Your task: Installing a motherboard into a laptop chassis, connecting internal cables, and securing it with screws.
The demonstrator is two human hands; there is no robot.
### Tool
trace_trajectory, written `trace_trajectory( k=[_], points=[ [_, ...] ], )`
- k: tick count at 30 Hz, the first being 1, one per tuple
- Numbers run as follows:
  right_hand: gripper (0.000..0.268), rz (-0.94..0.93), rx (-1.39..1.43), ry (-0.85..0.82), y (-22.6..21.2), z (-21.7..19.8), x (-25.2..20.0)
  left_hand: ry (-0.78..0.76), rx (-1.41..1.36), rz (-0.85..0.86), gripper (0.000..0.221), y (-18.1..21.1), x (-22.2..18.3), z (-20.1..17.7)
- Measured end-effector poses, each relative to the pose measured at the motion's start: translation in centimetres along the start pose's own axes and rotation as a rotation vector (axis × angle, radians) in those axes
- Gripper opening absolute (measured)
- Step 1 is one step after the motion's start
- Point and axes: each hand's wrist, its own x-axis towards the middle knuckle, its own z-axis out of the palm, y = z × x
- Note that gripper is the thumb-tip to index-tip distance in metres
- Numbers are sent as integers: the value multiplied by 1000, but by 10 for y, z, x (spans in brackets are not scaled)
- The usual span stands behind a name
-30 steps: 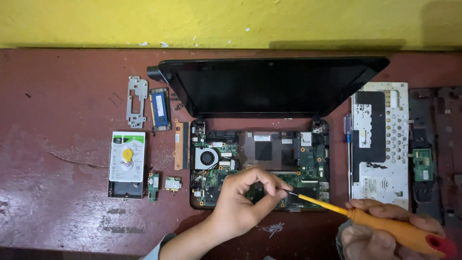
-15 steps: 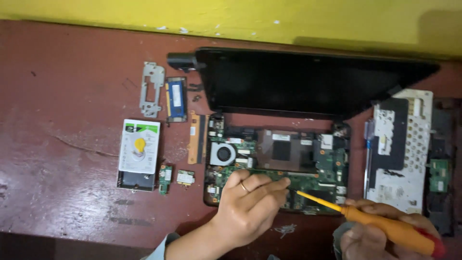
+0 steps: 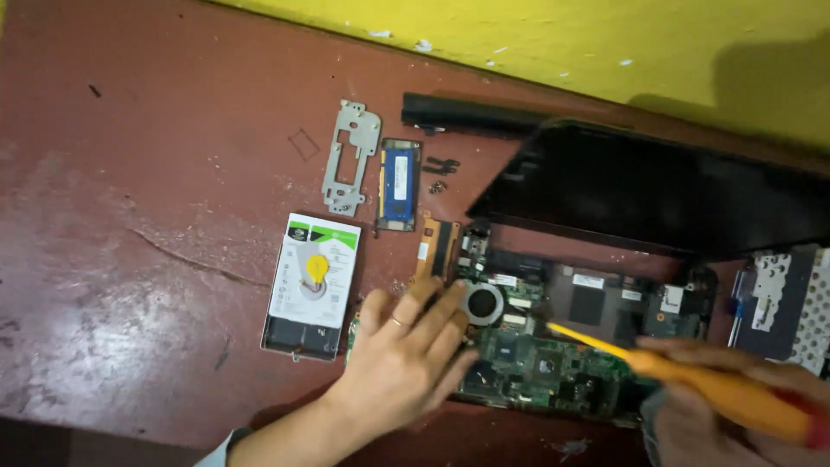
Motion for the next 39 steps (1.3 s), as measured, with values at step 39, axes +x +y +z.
trace_trajectory(
  k=[39],
  points=[
    [35, -309, -630, -281, -89, 140, 98, -63, -120, 0, 43, -12, -6, 1]
  ],
)
